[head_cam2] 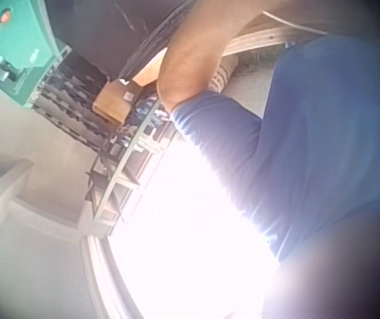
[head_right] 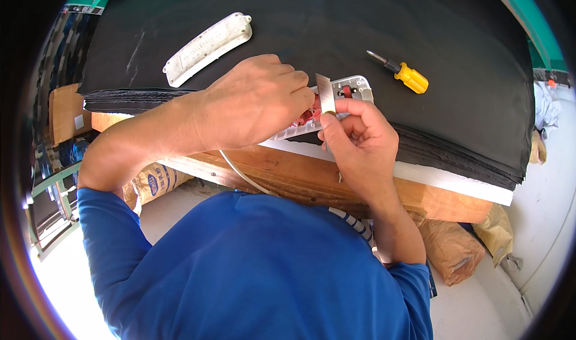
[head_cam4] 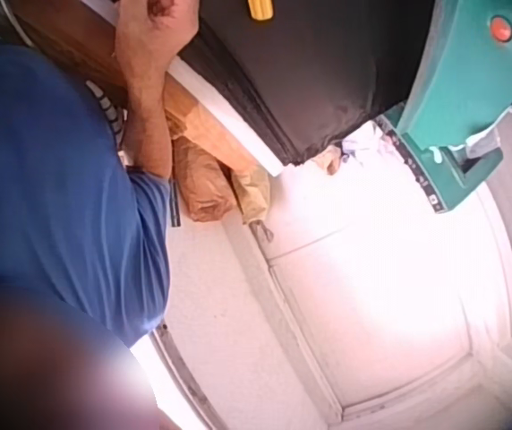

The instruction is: Assembling an electrical power strip by connecting internal components and wires.

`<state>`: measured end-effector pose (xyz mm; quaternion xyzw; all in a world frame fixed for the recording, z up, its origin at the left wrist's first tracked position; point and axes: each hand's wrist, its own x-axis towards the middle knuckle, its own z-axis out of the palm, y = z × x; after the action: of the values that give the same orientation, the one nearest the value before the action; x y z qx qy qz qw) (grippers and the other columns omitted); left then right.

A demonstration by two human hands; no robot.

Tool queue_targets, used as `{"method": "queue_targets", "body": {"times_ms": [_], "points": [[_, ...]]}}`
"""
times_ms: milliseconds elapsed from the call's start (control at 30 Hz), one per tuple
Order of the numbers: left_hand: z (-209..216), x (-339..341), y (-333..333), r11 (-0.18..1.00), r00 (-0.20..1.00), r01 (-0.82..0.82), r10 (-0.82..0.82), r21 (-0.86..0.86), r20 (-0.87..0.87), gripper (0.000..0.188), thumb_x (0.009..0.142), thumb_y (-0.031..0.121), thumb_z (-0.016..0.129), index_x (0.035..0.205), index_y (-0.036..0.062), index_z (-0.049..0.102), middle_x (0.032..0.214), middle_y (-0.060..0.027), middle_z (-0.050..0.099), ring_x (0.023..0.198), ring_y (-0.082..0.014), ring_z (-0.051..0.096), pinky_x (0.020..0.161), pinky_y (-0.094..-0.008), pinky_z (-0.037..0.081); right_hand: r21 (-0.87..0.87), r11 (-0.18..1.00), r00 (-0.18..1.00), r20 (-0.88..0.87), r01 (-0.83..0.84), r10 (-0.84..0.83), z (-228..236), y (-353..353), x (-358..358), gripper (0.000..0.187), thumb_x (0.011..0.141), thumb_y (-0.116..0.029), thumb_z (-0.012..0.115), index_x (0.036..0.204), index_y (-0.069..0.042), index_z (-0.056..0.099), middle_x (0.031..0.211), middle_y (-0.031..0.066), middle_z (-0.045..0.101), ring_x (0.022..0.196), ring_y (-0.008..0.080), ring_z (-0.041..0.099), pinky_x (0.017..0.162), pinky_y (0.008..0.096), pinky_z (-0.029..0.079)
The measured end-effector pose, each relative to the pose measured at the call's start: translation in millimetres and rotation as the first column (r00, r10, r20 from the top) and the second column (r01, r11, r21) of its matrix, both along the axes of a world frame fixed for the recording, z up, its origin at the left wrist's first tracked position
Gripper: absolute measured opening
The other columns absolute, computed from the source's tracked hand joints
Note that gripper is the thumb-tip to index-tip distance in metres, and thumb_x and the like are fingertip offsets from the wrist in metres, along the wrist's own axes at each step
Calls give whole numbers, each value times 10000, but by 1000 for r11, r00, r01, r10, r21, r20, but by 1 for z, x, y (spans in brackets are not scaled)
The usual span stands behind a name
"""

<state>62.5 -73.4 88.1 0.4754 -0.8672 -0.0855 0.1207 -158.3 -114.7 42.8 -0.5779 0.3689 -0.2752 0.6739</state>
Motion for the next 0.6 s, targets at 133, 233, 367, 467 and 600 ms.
{"method": "queue_targets", "body": {"times_ms": [133,233,367,467,600], "points": [[-3,3,0,1000,999,13,-12,23,-39,92,830,118,660,830,32,628,818,-104,610,780,-280,634,740,-399,485,-17,1000,1000,-7,6,-6,0,0,1,224,976,-26,706,1182,38,645,788,83,726,692,80,664,620,217,511],[-8,5,-1,1000,999,29,-29,-6,-32,98,834,117,660,844,28,621,825,-107,605,780,-281,628,738,-400,482,-20,1000,1000,-11,13,-14,-1,1,0,228,975,-30,708,1184,38,647,789,85,727,689,82,664,623,218,513],[-20,9,1,1000,995,27,-28,-16,-98,119,830,122,668,862,21,613,828,-108,601,775,-287,624,742,-405,483,-17,1000,1000,-10,14,-14,0,1,1,232,975,-30,708,1188,38,646,794,84,728,691,82,664,625,217,515],[-23,12,3,1000,988,26,-28,-15,-150,123,827,80,693,883,24,600,829,-116,594,767,-309,612,734,-424,484,-9,1000,1000,-7,5,-5,0,1,1,233,974,-28,708,1190,36,647,798,83,729,693,80,663,625,218,516],[-24,16,5,998,951,-25,41,57,-307,138,837,18,705,909,42,590,828,-116,583,762,-338,594,715,-453,476,-25,1000,1000,0,6,-6,-2,0,0,228,977,-25,704,1190,34,649,806,85,732,696,77,663,625,218,516]]}}
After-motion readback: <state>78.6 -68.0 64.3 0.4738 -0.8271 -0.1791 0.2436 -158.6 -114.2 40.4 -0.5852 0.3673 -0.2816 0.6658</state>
